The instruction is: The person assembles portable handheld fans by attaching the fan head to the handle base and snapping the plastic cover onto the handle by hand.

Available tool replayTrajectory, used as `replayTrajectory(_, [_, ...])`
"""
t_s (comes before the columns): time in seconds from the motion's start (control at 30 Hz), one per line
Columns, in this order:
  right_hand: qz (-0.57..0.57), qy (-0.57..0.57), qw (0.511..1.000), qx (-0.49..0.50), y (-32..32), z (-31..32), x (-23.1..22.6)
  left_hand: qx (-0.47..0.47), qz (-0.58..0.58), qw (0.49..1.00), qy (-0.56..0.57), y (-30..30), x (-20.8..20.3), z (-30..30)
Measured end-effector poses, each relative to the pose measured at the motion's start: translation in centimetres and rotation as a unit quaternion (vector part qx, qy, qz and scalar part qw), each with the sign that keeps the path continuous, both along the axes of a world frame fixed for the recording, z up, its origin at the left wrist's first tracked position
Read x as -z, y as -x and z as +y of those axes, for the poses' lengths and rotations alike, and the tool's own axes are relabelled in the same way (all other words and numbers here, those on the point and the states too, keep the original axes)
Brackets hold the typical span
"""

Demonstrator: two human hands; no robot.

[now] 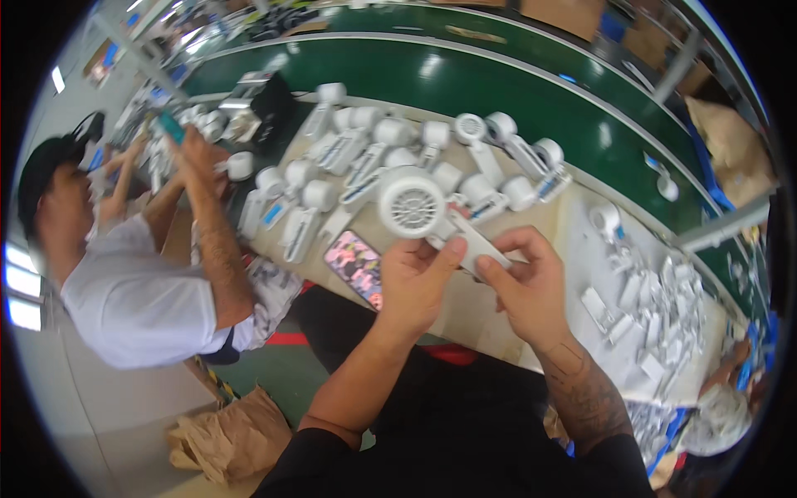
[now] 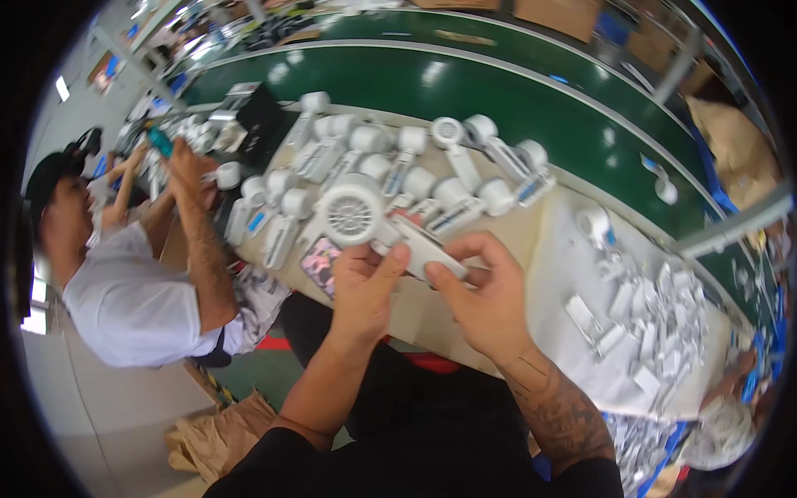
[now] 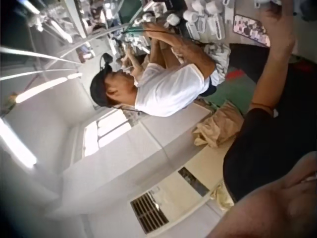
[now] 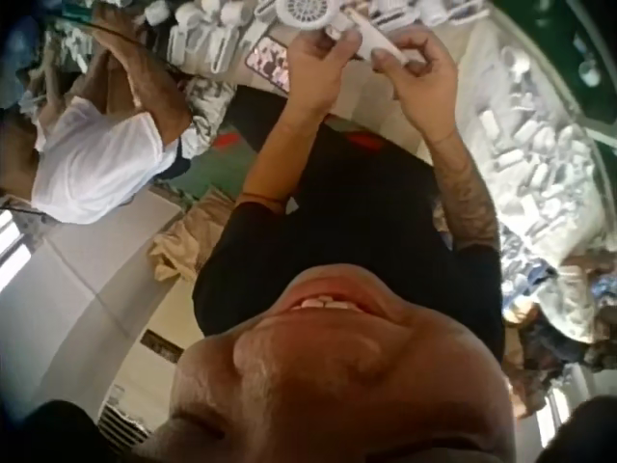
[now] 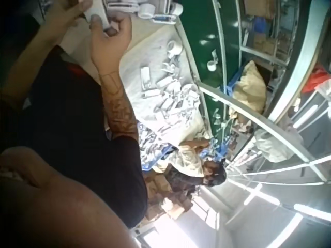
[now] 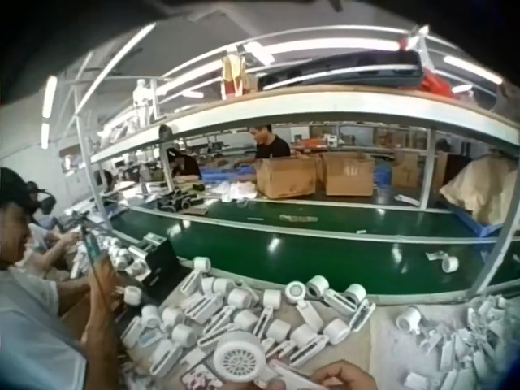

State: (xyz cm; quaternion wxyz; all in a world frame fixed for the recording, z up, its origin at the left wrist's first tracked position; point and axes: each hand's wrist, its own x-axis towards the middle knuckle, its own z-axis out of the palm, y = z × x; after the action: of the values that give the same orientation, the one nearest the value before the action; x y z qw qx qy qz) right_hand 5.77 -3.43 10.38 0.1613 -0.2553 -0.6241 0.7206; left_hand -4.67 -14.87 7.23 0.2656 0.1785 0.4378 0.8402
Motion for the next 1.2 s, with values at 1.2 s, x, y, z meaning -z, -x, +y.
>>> replayTrajectory(1.2, [-0.126,-0.49,0.859,-0.081,-6.3,6.2,11.3,-0.128,0.324,0.891,0.292,21.4,-1.4,-5.8])
